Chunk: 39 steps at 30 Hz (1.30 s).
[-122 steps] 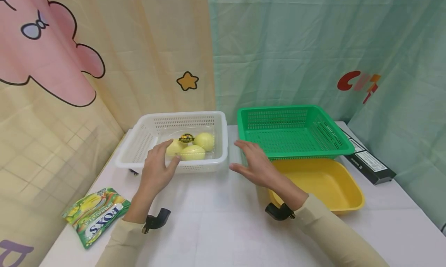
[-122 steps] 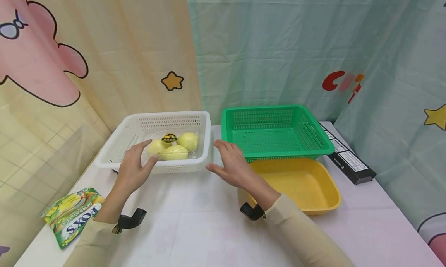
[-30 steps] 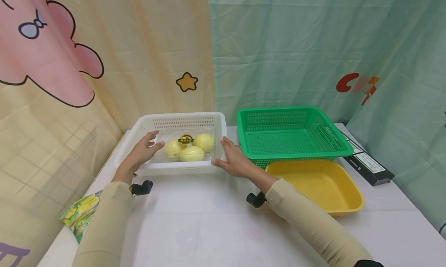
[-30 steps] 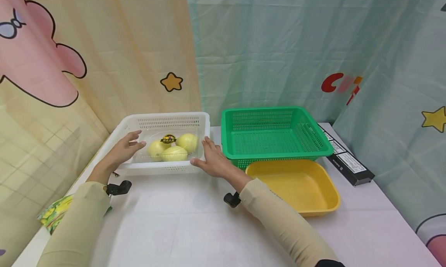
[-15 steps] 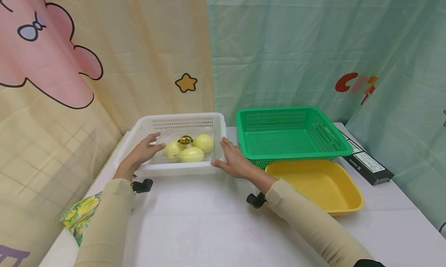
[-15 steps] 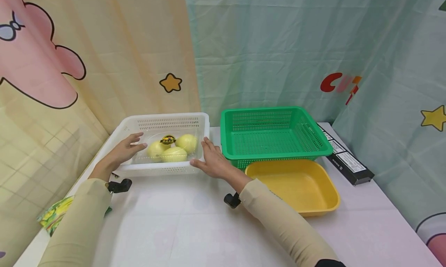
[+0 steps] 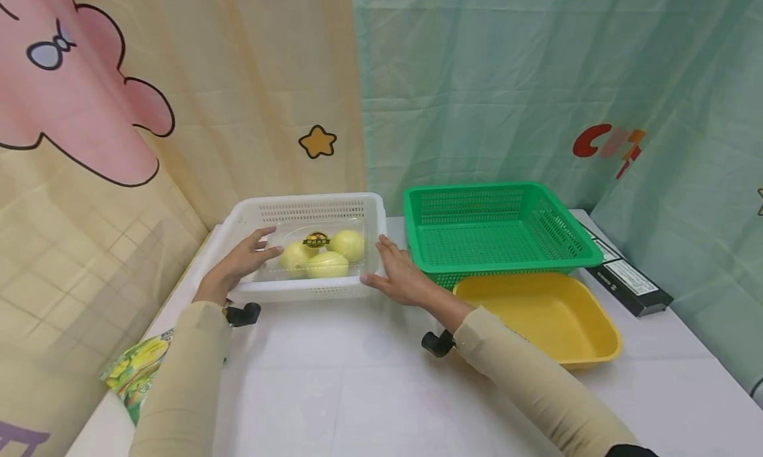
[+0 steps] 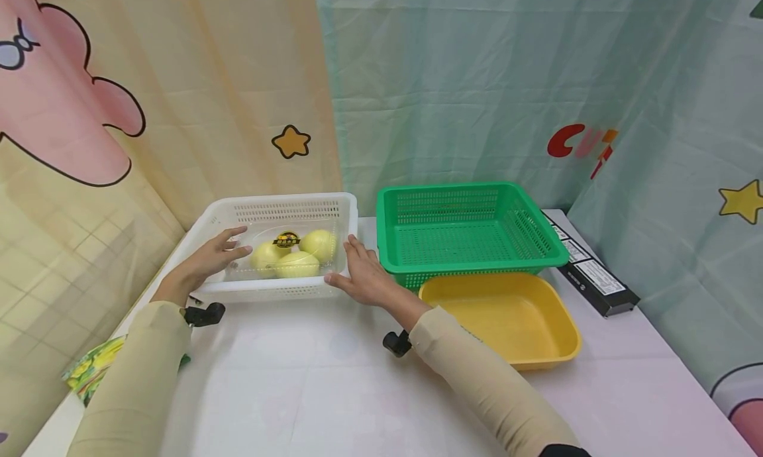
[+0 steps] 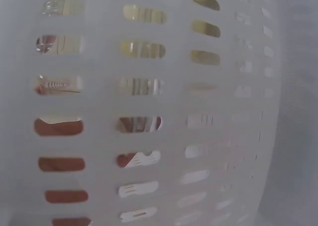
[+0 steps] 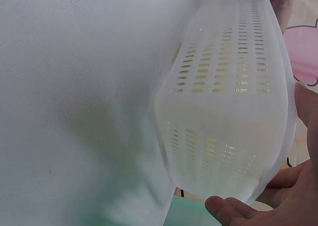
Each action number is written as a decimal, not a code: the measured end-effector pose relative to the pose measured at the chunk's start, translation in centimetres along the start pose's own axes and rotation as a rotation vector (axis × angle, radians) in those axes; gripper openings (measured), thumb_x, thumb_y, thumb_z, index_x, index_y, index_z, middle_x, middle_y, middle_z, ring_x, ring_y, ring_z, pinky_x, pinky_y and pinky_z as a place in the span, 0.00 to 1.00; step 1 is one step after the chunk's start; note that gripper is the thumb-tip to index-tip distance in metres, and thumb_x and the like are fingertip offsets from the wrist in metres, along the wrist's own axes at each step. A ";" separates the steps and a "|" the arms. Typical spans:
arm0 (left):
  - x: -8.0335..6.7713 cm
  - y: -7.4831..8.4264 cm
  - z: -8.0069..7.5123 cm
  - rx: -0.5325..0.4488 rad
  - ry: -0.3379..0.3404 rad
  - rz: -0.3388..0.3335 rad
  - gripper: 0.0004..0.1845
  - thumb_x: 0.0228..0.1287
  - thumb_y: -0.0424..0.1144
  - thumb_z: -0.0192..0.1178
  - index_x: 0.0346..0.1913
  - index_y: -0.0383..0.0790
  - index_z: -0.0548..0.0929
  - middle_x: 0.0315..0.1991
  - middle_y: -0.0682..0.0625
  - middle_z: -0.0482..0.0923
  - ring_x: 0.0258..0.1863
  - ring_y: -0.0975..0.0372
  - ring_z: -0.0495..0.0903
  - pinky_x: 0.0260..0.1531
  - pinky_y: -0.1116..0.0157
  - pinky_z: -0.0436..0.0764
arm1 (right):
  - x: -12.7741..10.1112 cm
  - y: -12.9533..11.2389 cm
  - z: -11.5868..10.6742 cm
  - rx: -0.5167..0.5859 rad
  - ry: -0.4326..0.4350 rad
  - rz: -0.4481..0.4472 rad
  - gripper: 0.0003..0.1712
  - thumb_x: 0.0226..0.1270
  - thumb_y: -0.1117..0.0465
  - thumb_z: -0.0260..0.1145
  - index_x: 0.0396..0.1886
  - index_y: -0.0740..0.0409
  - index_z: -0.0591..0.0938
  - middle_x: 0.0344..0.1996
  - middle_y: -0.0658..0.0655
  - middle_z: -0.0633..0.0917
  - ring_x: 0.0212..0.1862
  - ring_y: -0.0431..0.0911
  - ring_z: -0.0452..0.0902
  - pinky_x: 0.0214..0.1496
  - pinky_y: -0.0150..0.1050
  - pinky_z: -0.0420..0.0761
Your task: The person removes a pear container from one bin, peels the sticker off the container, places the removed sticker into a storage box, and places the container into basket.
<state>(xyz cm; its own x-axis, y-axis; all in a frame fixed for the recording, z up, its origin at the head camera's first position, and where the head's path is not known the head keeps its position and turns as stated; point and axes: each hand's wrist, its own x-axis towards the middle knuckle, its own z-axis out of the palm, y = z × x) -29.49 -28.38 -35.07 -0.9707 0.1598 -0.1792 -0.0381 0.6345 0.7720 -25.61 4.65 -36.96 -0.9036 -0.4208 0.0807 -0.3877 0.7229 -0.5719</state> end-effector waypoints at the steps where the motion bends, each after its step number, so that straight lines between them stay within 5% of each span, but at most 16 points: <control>1: 0.0 0.0 0.0 -0.009 -0.008 -0.008 0.42 0.68 0.52 0.53 0.75 0.47 0.42 0.72 0.27 0.44 0.72 0.37 0.47 0.67 0.40 0.55 | 0.0 0.0 0.0 0.002 0.000 0.001 0.49 0.64 0.41 0.60 0.74 0.61 0.51 0.76 0.57 0.48 0.72 0.58 0.53 0.71 0.56 0.60; 8: 0.2 -0.2 -0.3 -0.102 -0.090 -0.027 0.45 0.66 0.48 0.56 0.75 0.50 0.38 0.72 0.26 0.39 0.73 0.38 0.44 0.67 0.42 0.59 | -0.1 -0.1 0.0 0.005 0.001 0.000 0.49 0.64 0.41 0.60 0.74 0.61 0.51 0.76 0.57 0.47 0.73 0.58 0.51 0.72 0.57 0.59; 16: 0.4 -0.4 -0.4 -0.149 -0.155 -0.040 0.46 0.67 0.46 0.56 0.75 0.53 0.34 0.69 0.25 0.48 0.69 0.38 0.56 0.66 0.40 0.59 | -0.1 -0.1 0.1 0.005 -0.005 0.010 0.49 0.64 0.41 0.59 0.74 0.60 0.50 0.76 0.56 0.46 0.74 0.59 0.49 0.73 0.57 0.57; 24: 0.6 -0.4 -0.2 -0.130 -0.175 -0.067 0.46 0.67 0.48 0.55 0.75 0.57 0.32 0.70 0.26 0.48 0.71 0.36 0.49 0.61 0.34 0.59 | -0.1 0.0 0.1 0.007 0.001 0.007 0.49 0.64 0.41 0.59 0.74 0.60 0.50 0.76 0.56 0.46 0.73 0.58 0.52 0.72 0.57 0.59; 39: 0.4 -0.2 -0.1 -0.034 -0.088 -0.031 0.45 0.65 0.53 0.56 0.75 0.53 0.39 0.67 0.26 0.55 0.66 0.36 0.60 0.64 0.39 0.61 | 0.0 0.2 0.1 0.004 -0.005 -0.008 0.49 0.65 0.41 0.58 0.74 0.61 0.50 0.76 0.57 0.46 0.73 0.58 0.53 0.72 0.56 0.59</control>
<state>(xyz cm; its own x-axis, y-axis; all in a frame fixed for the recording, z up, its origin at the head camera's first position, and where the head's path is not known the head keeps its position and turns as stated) -29.87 -28.59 -35.24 -0.9444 0.2070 -0.2553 -0.0774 0.6148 0.7849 -25.64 4.73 -37.12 -0.8994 -0.4296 0.0810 -0.3944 0.7173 -0.5744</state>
